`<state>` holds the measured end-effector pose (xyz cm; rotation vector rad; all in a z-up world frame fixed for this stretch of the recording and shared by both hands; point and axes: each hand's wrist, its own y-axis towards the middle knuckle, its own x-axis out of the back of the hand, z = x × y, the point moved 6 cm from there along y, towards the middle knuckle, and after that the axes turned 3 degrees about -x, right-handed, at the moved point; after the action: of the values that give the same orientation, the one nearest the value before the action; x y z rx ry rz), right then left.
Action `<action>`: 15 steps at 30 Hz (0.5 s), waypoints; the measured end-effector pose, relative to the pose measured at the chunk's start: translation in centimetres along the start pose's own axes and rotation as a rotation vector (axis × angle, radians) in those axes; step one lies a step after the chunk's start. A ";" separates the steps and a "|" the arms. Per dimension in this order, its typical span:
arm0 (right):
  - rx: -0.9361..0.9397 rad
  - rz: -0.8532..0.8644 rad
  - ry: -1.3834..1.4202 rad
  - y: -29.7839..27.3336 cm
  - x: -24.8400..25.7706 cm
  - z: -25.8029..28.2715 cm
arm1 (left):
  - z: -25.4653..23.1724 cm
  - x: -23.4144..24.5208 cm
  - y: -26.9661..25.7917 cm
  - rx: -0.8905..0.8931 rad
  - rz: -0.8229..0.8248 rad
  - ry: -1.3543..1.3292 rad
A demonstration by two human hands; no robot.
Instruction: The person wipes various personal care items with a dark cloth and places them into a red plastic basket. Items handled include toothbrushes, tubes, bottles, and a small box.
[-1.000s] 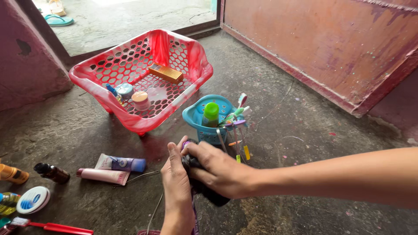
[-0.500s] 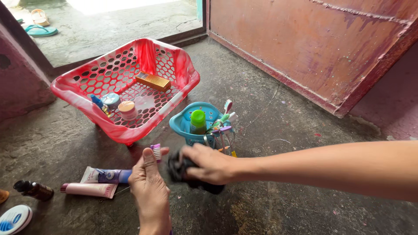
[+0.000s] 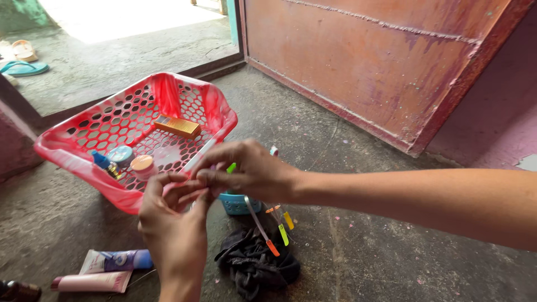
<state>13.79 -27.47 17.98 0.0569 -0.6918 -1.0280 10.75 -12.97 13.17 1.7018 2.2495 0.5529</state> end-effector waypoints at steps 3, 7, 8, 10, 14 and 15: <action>0.163 -0.149 -0.214 0.9 3.5 1.6 | -1.9 -1.9 2.1 -0.094 0.057 -0.014; 0.289 -0.296 -0.474 1.3 7.1 2.3 | -0.6 -3.8 3.9 -0.059 0.113 0.036; 0.300 -0.306 -0.495 1.3 7.5 2.0 | 0.7 -4.4 4.4 -0.013 0.124 0.027; 0.323 -0.325 -0.534 1.6 8.0 1.3 | 3.9 -5.4 5.4 0.047 0.169 0.027; 0.364 -0.290 -0.615 2.5 7.2 -1.1 | 10.7 -5.8 4.3 0.201 0.268 0.153; 0.368 -0.269 -0.615 2.9 6.8 -1.8 | 12.1 -5.6 3.8 0.264 0.283 0.208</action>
<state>19.26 -31.86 20.98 0.1606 -1.4613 -1.1725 20.80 -15.74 4.02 2.2105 2.3207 0.5321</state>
